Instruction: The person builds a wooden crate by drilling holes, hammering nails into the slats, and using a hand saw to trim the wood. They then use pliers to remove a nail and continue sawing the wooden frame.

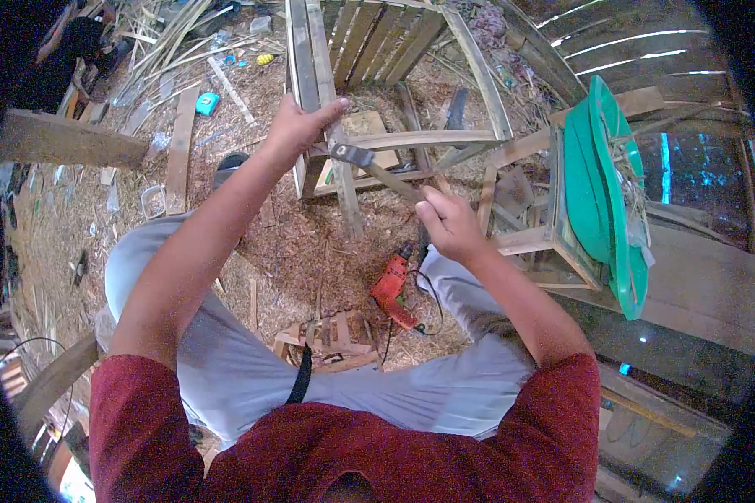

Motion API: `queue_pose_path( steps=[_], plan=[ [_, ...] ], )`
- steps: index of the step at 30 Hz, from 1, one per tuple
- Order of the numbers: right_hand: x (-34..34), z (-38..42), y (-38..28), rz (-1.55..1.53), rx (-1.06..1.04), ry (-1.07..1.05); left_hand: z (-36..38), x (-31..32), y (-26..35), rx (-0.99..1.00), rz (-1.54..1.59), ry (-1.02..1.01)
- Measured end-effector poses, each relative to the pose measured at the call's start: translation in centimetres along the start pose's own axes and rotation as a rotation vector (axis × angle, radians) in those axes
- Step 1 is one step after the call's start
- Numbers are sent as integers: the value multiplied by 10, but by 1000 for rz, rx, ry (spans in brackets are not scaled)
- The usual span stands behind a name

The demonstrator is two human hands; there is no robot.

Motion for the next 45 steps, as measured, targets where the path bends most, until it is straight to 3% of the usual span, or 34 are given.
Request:
queue_pose_path(
  steps=[3, 6, 12, 18, 21, 27, 30, 33, 39, 42, 45],
  plan=[
    [3, -5, 2, 112, 135, -200, -5, 1, -2, 30, -2, -19],
    [0, -1, 2, 29, -10, -48, -2, 0, 0, 5, -23, 8],
    [2, -4, 6, -69, 187, -135, 9, 3, 15, 19, 31, -70],
    [5, -8, 10, 54, 154, -169, -2, 2, -1, 12, 25, -23],
    [5, -3, 10, -71, 288, -161, 2, -1, 5, 19, -94, 38],
    [4, -4, 17, -185, 250, -15, -1, 1, -1, 25, -9, 6],
    [5, -5, 13, -53, 235, -153, -4, 1, 0, 55, -4, -49],
    [5, -3, 6, 37, 106, -161, -3, 0, 1, 40, -48, -4],
    [7, -3, 13, -2, 256, -131, -9, 0, -6, 51, -26, -23],
    [3, -1, 15, -126, 242, -84, -7, -1, -6, 48, -51, -18],
    [5, -7, 8, 49, 116, -154, -5, 1, -3, 63, 16, -73]
  ],
)
Point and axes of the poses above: each hand's wrist, its own z-axis away from the middle knuckle, its own x-axis out of the palm, y = z × x, the point moved 5 cm from there along -z, towards the middle knuckle, and after that the axes turned 4 degrees about z, right-handed, at the moved point
